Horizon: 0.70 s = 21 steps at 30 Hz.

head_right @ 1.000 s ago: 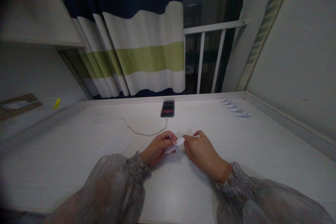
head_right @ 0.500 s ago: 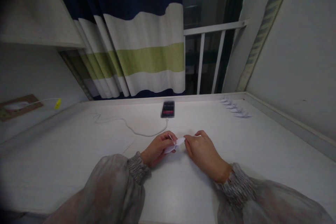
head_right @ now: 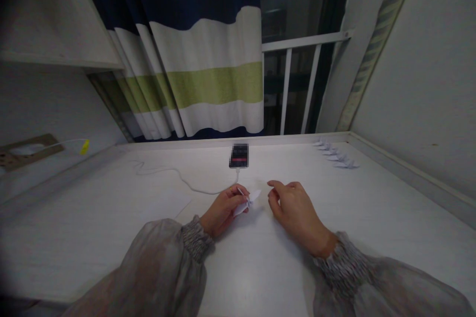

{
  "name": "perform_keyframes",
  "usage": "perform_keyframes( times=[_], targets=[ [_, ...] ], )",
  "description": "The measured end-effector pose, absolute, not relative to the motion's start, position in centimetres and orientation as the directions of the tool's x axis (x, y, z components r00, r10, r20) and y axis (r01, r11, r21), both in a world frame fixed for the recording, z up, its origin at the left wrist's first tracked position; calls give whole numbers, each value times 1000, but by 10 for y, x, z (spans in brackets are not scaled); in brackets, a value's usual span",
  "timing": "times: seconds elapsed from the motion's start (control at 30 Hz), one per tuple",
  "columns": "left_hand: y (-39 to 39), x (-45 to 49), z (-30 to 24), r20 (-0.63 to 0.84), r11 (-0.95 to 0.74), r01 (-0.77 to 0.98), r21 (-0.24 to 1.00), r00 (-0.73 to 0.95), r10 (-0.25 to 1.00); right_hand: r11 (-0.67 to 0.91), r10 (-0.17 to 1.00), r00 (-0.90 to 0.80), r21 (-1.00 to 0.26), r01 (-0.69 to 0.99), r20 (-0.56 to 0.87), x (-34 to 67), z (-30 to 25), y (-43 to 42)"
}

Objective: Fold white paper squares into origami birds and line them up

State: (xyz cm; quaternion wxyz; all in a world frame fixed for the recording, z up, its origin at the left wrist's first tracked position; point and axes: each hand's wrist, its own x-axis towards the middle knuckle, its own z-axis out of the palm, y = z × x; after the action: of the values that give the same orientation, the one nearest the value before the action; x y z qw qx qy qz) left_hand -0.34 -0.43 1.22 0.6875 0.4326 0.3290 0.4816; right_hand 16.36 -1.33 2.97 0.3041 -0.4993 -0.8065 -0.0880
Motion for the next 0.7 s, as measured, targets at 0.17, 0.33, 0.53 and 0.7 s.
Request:
perform_keyframes(
  times=[0.17,0.33,0.53,0.7],
  targets=[
    [-3,-3,10,8,117,-390,913,304,953,680,672,-433,-270,681,600,156,33,-26],
    [-3,-2,8,-6,108,-317,942,309,951,691,667,-437,-280,666,604,151,28,-26],
    [-2,-6,8,-6,98,-284,954,309,951,696,661,-410,-309,649,628,154,29,-22],
    [0,-11,7,177,-119,-268,956,204,963,677,696,-405,-355,644,593,154,28,-22]
  ],
)
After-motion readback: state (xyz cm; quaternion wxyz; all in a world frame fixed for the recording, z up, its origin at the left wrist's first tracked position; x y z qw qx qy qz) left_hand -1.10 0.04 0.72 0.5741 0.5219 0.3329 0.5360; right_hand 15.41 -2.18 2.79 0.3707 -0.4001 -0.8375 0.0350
